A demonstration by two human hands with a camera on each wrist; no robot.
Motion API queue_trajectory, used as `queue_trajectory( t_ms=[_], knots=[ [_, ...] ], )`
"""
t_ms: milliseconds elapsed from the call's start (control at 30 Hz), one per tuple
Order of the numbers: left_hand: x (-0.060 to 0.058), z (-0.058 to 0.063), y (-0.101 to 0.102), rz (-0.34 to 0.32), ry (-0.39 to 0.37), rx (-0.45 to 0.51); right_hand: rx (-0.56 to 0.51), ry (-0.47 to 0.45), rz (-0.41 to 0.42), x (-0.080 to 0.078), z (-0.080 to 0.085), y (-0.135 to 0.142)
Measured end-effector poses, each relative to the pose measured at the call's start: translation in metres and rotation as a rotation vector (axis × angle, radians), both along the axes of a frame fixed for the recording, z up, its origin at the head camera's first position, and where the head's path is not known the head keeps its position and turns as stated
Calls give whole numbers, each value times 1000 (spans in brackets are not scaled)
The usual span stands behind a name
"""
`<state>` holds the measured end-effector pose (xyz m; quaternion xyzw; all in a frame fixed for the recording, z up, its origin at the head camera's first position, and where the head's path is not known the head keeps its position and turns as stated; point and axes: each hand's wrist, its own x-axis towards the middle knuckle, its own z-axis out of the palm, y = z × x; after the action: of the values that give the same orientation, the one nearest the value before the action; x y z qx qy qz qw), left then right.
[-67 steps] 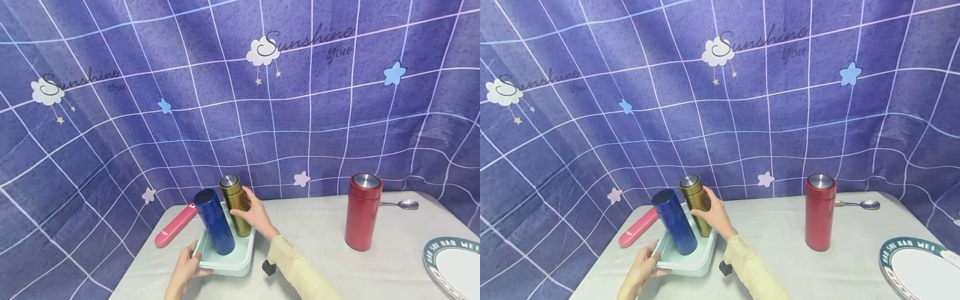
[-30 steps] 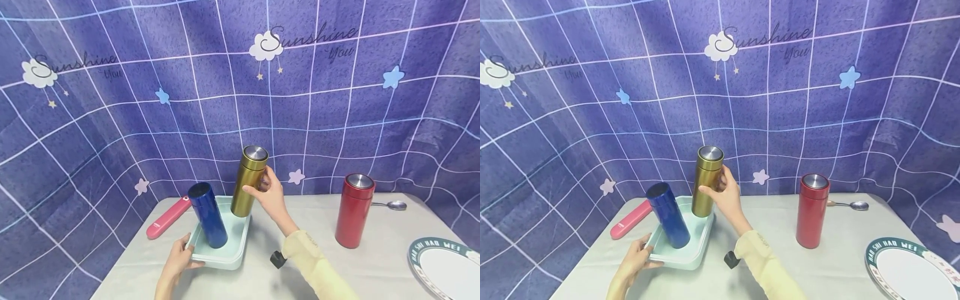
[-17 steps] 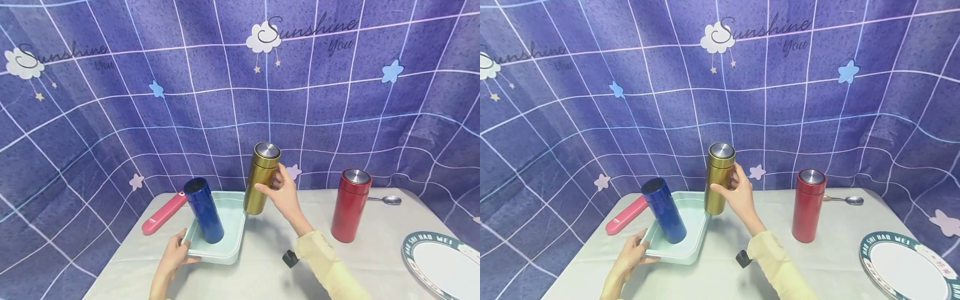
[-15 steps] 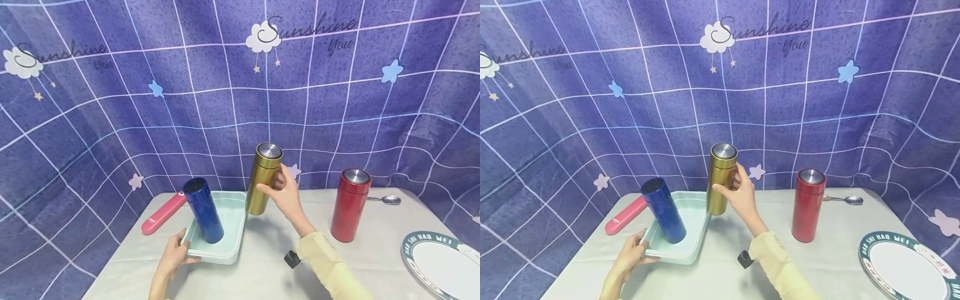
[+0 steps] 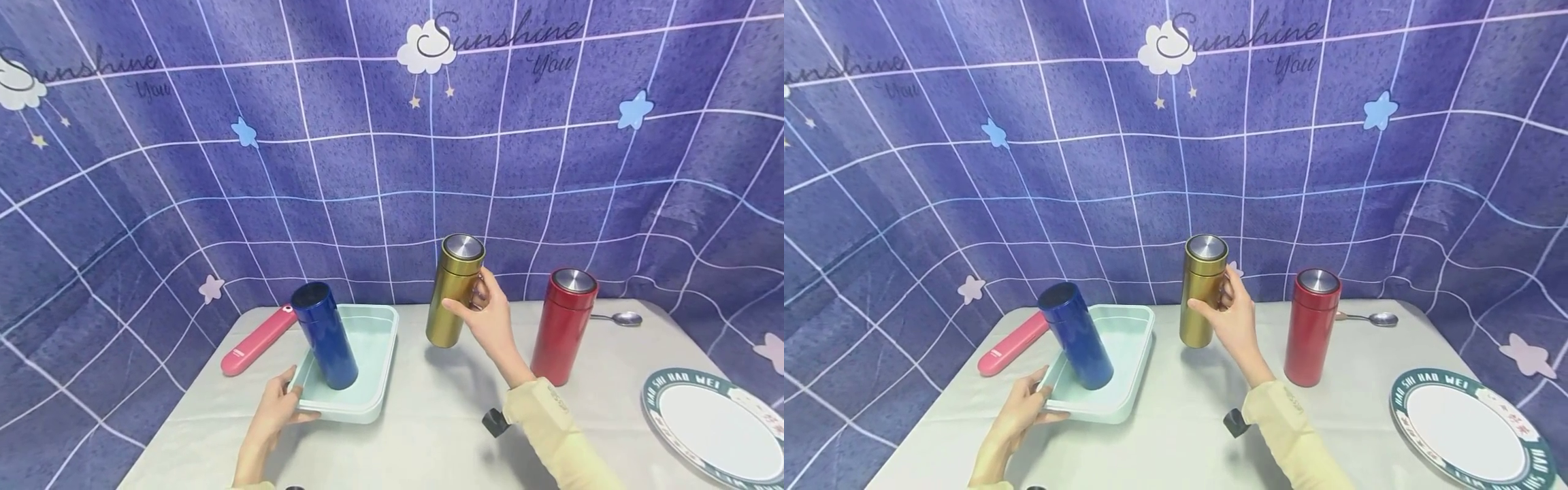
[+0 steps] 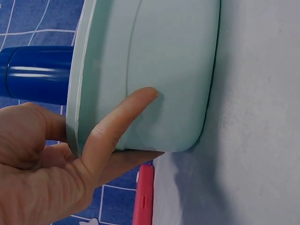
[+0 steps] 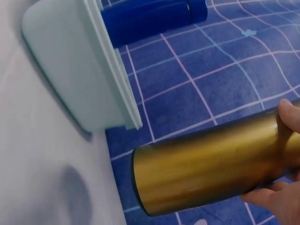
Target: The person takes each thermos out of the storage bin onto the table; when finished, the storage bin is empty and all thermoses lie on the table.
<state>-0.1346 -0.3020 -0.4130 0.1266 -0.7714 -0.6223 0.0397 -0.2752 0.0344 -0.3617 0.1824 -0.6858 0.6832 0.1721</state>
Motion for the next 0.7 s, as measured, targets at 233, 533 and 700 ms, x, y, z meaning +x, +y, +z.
queue_trajectory(
  t_ms=[233, 533, 700],
  knots=[
    [-1, 1, -1, 0, -13, -7, 25, -41, -76, -3, -9, 13],
    [-2, 0, -2, -2, -14, 4, 11, -88, -149, -10, -27, 21],
    [-2, 0, -3, -4, -19, 6, -6, -124, -164, -16, -37, 23]
  ],
)
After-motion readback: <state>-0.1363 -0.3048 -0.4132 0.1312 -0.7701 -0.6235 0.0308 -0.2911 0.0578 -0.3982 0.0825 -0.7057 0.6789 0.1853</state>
